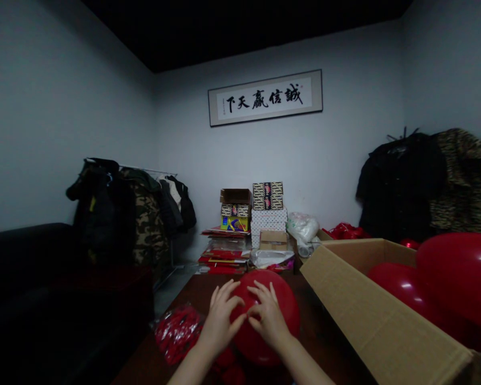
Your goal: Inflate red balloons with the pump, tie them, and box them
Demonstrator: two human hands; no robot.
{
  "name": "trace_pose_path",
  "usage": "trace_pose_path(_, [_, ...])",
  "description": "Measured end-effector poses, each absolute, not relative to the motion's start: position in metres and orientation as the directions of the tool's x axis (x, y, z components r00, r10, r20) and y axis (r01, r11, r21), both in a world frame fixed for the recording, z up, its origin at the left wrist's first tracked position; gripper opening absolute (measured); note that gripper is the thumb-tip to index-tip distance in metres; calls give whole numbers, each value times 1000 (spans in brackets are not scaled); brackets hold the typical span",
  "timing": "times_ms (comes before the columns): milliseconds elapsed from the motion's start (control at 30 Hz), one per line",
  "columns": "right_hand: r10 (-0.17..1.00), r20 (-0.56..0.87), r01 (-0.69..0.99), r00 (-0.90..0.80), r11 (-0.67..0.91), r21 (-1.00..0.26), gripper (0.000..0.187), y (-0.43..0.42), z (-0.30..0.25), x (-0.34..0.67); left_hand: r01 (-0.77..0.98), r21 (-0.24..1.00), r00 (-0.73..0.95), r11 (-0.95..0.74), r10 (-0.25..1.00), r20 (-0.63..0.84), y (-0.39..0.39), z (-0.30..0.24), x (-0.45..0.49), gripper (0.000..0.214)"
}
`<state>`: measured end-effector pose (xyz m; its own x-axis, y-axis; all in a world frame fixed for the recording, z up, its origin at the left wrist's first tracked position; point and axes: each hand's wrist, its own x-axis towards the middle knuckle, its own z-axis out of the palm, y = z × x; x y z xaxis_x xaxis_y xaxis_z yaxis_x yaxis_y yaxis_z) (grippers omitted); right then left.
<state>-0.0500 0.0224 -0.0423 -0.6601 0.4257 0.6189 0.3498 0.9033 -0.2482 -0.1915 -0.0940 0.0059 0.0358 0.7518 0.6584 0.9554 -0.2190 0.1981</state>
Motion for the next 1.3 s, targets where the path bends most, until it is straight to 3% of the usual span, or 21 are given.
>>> trace_pose_path(100, [407, 597, 348, -692, 912, -217, 12, 20, -39, -52, 955, 123, 117, -270, 724, 679, -94, 6, -198, 14])
trace_pose_path(233, [401, 568, 343, -719, 915, -213, 11, 16, -33, -55, 917, -92, 355, -388, 690, 630, -93, 2, -205, 15])
trace_pose_path(400, [421, 513, 348, -748, 907, -237, 9, 15, -25, -57, 869, -288, 492, -403, 626, 605, -91, 0, -213, 18])
trace_pose_path(600, [445, 474, 355, -760, 895, -271, 9, 14, -21, -61, 824, -395, 567, -406, 567, 598, -80, 0, -217, 19])
trace_pose_path(933, [451, 465, 326, -762, 887, -327, 10, 19, -16, -55, 843, -324, 536, -430, 621, 572, -88, 6, -220, 16])
trace_pose_path(1067, [463, 501, 288, -731, 875, -389, 11, 24, -21, -52, 855, -172, 500, -489, 691, 522, -99, 8, -216, 11])
trace_pose_path(1167, [481, 509, 267, -714, 859, -437, 15, 27, -25, -51, 903, -15, 361, -429, 741, 566, -102, 6, -214, 14])
trace_pose_path(1300, [489, 513, 246, -705, 847, -471, 17, 29, -29, -52, 920, 98, 257, -380, 773, 580, -100, -1, -216, 7])
